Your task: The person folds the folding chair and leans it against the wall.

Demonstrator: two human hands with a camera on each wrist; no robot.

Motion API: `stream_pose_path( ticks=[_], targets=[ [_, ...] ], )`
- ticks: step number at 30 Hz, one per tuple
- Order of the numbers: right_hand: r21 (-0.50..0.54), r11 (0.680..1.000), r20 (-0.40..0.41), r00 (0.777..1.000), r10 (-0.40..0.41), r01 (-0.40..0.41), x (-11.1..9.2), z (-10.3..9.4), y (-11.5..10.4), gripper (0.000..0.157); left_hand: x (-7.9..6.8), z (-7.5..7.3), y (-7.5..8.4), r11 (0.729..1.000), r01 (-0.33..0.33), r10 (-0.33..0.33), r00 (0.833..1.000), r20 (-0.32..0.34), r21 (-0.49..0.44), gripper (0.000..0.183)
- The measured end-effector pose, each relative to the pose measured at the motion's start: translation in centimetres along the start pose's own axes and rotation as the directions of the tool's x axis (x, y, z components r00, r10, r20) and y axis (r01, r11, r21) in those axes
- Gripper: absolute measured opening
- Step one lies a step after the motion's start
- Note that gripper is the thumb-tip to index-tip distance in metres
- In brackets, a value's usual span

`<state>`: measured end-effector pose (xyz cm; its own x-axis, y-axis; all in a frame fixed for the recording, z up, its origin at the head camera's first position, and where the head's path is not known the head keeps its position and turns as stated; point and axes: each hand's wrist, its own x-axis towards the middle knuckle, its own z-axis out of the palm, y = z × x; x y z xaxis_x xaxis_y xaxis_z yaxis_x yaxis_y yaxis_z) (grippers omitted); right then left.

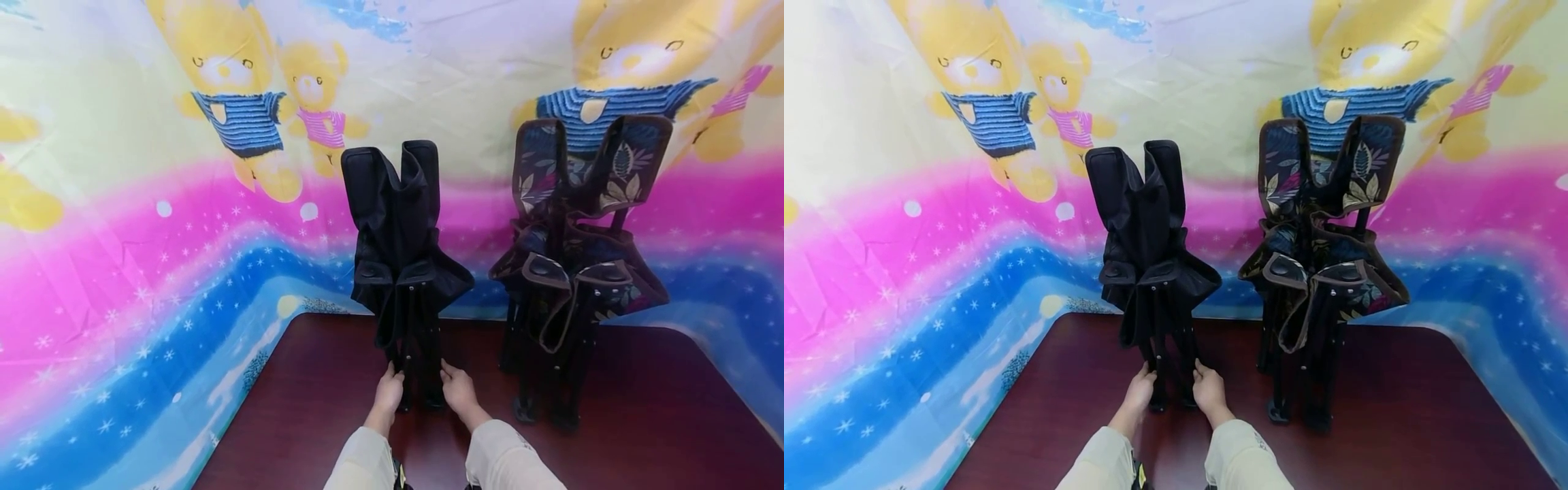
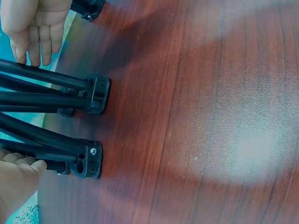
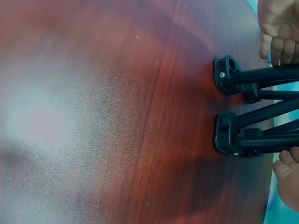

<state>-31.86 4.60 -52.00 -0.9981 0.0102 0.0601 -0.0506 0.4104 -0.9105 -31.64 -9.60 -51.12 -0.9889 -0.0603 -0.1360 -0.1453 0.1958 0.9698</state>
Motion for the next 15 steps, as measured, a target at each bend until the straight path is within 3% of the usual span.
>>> stream_pose_path(
  ticks=[9, 15],
  targets=[
    [-0.027, 1.0, 0.043, 0.999, 0.005, -0.004, 0.53, -0.51, -0.16, 0.035, 0.31, 0.05, 0.24, 1.0, 0.011, -0.011, 1.0, 0.014, 0.016, 0.049],
    [0.049, 0.998, 0.086, 0.995, 0.042, -0.046, 0.89, -0.73, -0.17, 0.037, 0.84, 0.02, -0.3, 1.0, -0.009, 0.009, 1.0, 0.023, -0.002, 0.052]
  ],
)
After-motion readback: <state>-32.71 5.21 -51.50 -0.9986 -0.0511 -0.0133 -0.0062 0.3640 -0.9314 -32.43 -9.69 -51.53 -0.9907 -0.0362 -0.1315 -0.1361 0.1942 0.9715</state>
